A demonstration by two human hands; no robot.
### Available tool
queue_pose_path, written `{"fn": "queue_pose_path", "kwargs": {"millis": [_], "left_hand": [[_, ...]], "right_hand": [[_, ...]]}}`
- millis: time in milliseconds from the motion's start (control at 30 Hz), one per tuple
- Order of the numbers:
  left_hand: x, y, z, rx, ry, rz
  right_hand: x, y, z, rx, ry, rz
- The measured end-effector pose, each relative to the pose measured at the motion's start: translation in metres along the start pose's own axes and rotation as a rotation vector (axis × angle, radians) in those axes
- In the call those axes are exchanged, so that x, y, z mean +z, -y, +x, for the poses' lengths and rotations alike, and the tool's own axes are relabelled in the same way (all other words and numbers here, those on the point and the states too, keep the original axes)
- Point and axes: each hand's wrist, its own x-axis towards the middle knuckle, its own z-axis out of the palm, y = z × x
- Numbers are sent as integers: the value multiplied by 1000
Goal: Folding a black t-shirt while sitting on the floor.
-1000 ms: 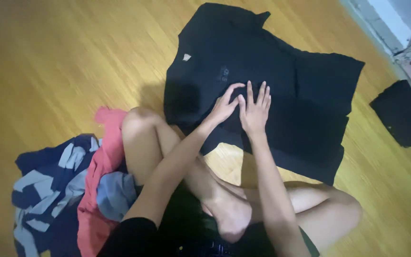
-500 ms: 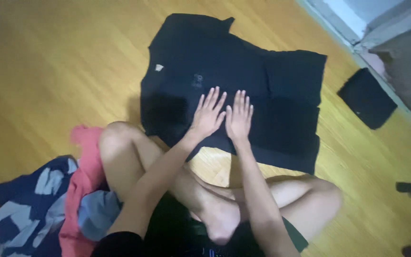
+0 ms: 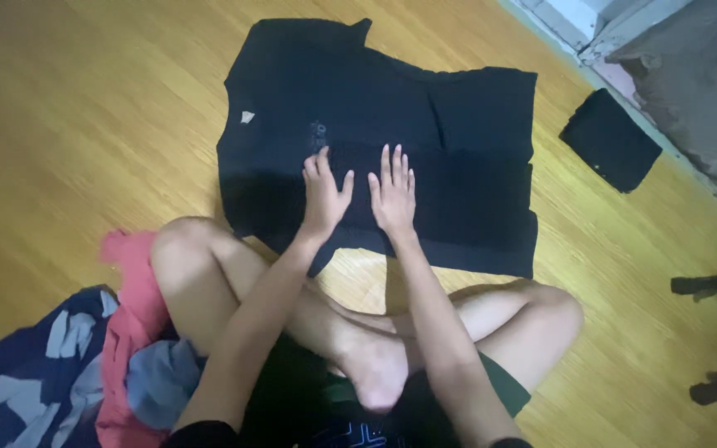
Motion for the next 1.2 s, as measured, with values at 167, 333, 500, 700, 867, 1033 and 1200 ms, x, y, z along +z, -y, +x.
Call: {"fn": "queue_pose_path", "kwargs": {"millis": [167, 333, 500, 700, 867, 1033, 1200], "left_hand": [[-1, 25, 7, -215, 162, -78], [13, 41, 4, -185, 267, -41], [6, 37, 4, -29, 140, 16], [4, 37, 23, -363, 418, 62], [12, 51, 23, -216, 482, 89], [10, 44, 21, -230, 508, 52], [3, 34, 14, -191, 385, 49]], "right_hand": [[4, -16, 3, -17, 4, 198], [-9, -15, -14, 2, -39, 573], [-10, -38, -8, 210, 11, 790], [-41, -24, 2, 384, 154, 481], [-27, -43, 4, 388, 275, 385], [-32, -36, 4, 383, 381, 293], [-14, -44, 0, 254, 213, 284]]}}
